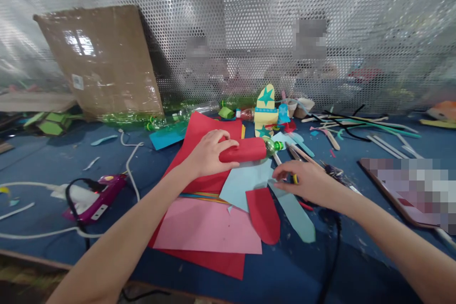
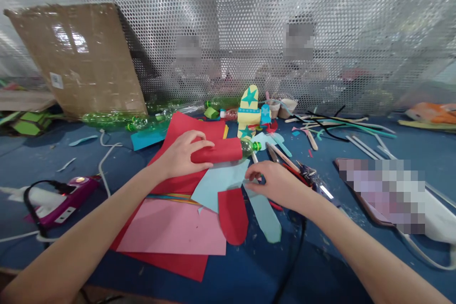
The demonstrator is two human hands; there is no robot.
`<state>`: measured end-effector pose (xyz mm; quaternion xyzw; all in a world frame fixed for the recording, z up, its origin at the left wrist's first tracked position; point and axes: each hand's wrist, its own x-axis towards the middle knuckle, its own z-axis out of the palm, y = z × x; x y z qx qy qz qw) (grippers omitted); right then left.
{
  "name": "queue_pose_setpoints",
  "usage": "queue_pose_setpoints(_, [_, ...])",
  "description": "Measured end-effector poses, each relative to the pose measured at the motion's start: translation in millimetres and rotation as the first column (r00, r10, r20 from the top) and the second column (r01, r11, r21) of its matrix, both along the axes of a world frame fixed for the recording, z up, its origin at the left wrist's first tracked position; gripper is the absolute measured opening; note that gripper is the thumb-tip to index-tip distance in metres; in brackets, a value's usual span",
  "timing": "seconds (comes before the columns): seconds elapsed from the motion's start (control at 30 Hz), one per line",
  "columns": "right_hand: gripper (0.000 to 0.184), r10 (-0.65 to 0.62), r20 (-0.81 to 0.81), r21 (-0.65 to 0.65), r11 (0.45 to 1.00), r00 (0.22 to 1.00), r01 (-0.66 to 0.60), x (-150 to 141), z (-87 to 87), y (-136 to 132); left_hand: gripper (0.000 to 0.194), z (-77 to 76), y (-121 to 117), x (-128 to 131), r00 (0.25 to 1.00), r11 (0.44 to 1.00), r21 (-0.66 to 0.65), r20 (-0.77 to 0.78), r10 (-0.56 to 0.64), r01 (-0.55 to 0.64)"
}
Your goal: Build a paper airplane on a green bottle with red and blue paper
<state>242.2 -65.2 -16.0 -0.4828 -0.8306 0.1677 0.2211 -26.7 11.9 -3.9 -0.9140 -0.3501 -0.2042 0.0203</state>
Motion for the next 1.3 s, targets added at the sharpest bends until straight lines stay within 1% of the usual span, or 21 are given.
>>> queue_pose_setpoints(0.03, [0.009,0.016,0.005,-0.018,1.0,1.0,-0.016,-4.9,-0.8,-3.6,0.034,1.3,-4.2,3.7,1.0,1.0,-0.004,0.017,-0.021,0.021])
queue_pose_setpoints(0.07, [0.014,0.027,0.01,-0.031,0.999,1.0,-0.027,-9.6,-1.9,-7.0,0.03,2.4,-8.4,7.3,0.999,0.999,-0.017,0.029,-0.036,0.037])
queue_pose_setpoints(0.13, [0.023,0.038,0.018,-0.051,0.998,0.999,-0.037,-17.6,-4.9,-13.1,0.024,3.0,-15.5,13.7,0.998,0.996,-0.081,0.045,-0.039,0.043])
queue_pose_setpoints(0.17, [0.024,0.04,0.019,-0.063,0.997,0.999,-0.038,-20.5,-6.3,-15.7,0.023,2.5,-18.0,16.1,0.998,0.992,-0.118,0.052,-0.031,0.037])
queue_pose_setpoints(0.23, [0.018,0.045,0.005,-0.099,0.994,0.999,-0.044,-23.7,-8.0,-19.9,0.032,0.5,-20.7,19.0,0.998,0.987,-0.158,0.055,-0.002,0.01])
queue_pose_setpoints(0.33, [0.016,0.06,-0.071,-0.193,0.979,0.996,-0.073,-23.2,-5.7,-23.4,0.052,-3.4,-20.7,19.9,0.998,0.989,-0.128,-0.026,0.066,-0.068])
queue_pose_setpoints(0.4, [0.014,0.076,-0.154,-0.27,0.956,0.985,-0.116,-21.3,-1.5,-23.7,0.055,-4.9,-20.0,19.6,0.988,0.989,-0.098,-0.12,0.095,-0.106])
queue_pose_setpoints(0.47, [0.01,0.072,-0.247,-0.338,0.928,0.966,-0.156,-19.1,2.9,-22.1,0.051,-5.2,-19.8,19.2,0.983,0.994,-0.047,-0.162,0.089,-0.098])
queue_pose_setpoints(0.53, [0.005,0.033,-0.337,-0.399,0.9,0.941,-0.174,-16.3,6.0,-18.2,0.044,-4.5,-20.1,19.1,0.99,0.997,0.05,-0.123,0.069,-0.064])
queue_pose_setpoints(0.57, [0.005,-0.002,-0.378,-0.423,0.89,0.926,-0.171,-14.5,6.7,-15.4,0.04,-4.0,-20.3,19.1,0.994,0.993,0.106,-0.088,0.058,-0.048])
queue_pose_setpoints(0.63, [0.016,-0.096,-0.447,-0.458,0.879,0.889,-0.136,-10.0,5.9,-8.4,0.037,-3.6,-20.3,19.2,0.998,0.984,0.174,-0.037,0.045,-0.038])
queue_pose_setpoints(0.7, [0.021,-0.203,-0.497,-0.473,0.879,0.844,-0.067,-5.0,2.1,-0.7,0.04,-4.4,-19.4,19.2,0.998,0.989,0.146,-0.046,0.044,-0.037])
queue_pose_setpoints(0.8, [0.022,-0.33,-0.538,-0.494,0.869,0.776,0.027,0.3,-7.1,8.3,0.046,-8.0,-16.7,18.5,0.991,0.999,0.047,-0.135,0.02,-0.014])
queue_pose_setpoints(0.93, [0.022,-0.406,-0.551,-0.534,0.843,0.729,0.065,-0.7,-17.7,11.4,0.048,-11.1,-15.9,17.6,0.98,1.0,-0.011,-0.2,-0.021,0.019])
queue_pose_setpoints(1.07, [0.022,-0.448,-0.562,-0.562,0.824,0.695,0.076,-5.4,-21.0,9.7,0.05,-7.5,-21.0,21.0,0.984,1.0,0.0,-0.178,-0.015,0.015])
queue_pose_setpoints(1.2, [0.02,-0.486,-0.555,-0.594,0.8,0.676,0.087,-9.3,-19.5,8.1,0.038,-3.6,-28.4,28.8,0.98,0.998,0.057,-0.2,-0.018,0.03])
queue_pose_setpoints(1.3, [0.019,-0.521,-0.539,-0.623,0.775,0.662,0.103,-13.1,-18.0,6.2,0.031,-5.3,-33.0,33.3,0.982,0.997,0.07,-0.184,-0.029,0.042])
